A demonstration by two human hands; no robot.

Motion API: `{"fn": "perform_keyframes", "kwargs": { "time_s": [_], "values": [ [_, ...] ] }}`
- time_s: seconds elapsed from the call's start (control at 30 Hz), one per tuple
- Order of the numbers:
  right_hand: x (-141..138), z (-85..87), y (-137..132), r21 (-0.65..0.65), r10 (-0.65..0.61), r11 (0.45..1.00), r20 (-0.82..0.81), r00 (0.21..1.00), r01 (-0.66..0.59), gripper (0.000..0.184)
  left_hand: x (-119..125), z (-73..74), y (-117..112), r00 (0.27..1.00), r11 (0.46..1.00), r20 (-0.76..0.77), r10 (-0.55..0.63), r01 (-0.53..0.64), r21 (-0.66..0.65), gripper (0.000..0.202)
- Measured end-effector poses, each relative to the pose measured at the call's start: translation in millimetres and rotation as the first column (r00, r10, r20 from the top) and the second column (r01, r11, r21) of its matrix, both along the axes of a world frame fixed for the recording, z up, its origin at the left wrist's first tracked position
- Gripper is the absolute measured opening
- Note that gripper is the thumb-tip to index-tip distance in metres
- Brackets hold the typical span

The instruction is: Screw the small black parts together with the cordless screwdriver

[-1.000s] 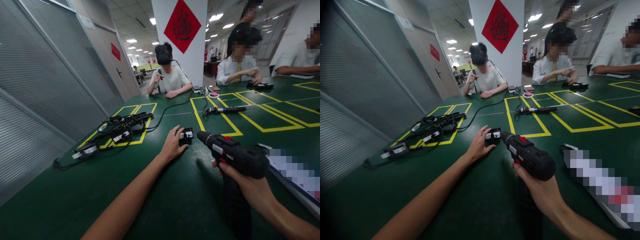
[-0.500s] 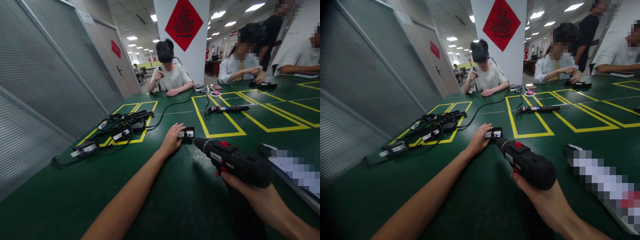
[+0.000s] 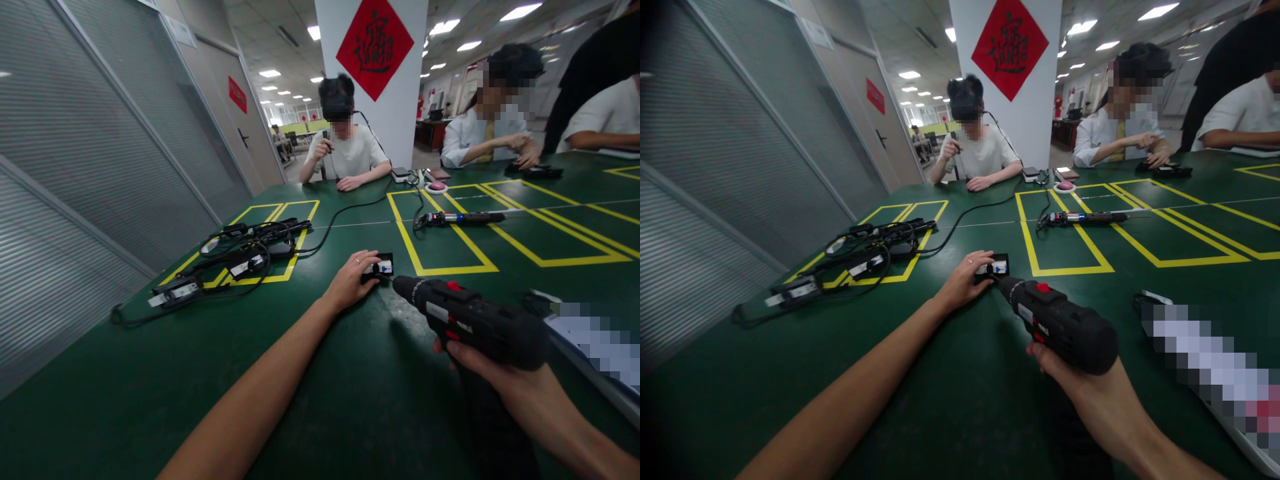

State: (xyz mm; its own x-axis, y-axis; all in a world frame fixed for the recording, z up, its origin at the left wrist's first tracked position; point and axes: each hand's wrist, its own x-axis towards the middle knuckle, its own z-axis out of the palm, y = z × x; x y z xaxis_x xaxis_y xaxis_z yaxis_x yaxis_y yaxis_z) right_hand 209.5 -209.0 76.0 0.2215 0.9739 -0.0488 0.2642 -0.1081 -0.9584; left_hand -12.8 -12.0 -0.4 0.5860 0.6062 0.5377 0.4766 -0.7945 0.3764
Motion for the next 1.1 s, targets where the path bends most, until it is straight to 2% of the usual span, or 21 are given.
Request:
{"fn": "perform_keyframes", "kwargs": {
  "time_s": [0.27, 0.47, 0.6, 0.7, 0.9, 1.1],
  "values": [
    [0, 0.9, 0, -0.023, 0.026, 0.999, -0.009, 1.000, -0.026, 0.024, -1, 0.6, 0, 1.000, 1.000, -0.006, -0.009, 0.009, -0.008, 0.038],
    [-3, 1.8, -2, -0.037, -0.037, 0.999, -0.098, 0.994, 0.033, 0.023, 0, 1.0, -1, 1.000, 0.999, -0.010, -0.006, 0.006, -0.040, 0.038],
    [-1, 0.7, -1, -0.064, -0.007, 0.998, -0.080, 0.997, 0.002, 0.018, 0, 3.5, -4, 1.000, 0.998, -0.002, -0.022, 0.022, -0.059, 0.048],
    [-1, 0.6, 0, -0.030, 0.016, 0.999, -0.062, 0.998, -0.017, 0.019, 0, 5.1, -5, 0.999, 0.996, 0.038, -0.012, 0.016, -0.088, 0.057],
    [-1, 6.0, -1, 0.006, 0.004, 1.000, -0.003, 1.000, -0.004, 0.030, -1, 11.1, 3, 0.974, 0.973, 0.198, 0.112, -0.067, -0.220, 0.035],
    [1, 5.7, 1, -0.043, 0.029, 0.999, 0.015, 0.999, -0.029, 0.029, 0, 26.4, 19, 0.976, 0.945, 0.201, 0.079, -0.010, -0.326, 0.028]
  ]
}}
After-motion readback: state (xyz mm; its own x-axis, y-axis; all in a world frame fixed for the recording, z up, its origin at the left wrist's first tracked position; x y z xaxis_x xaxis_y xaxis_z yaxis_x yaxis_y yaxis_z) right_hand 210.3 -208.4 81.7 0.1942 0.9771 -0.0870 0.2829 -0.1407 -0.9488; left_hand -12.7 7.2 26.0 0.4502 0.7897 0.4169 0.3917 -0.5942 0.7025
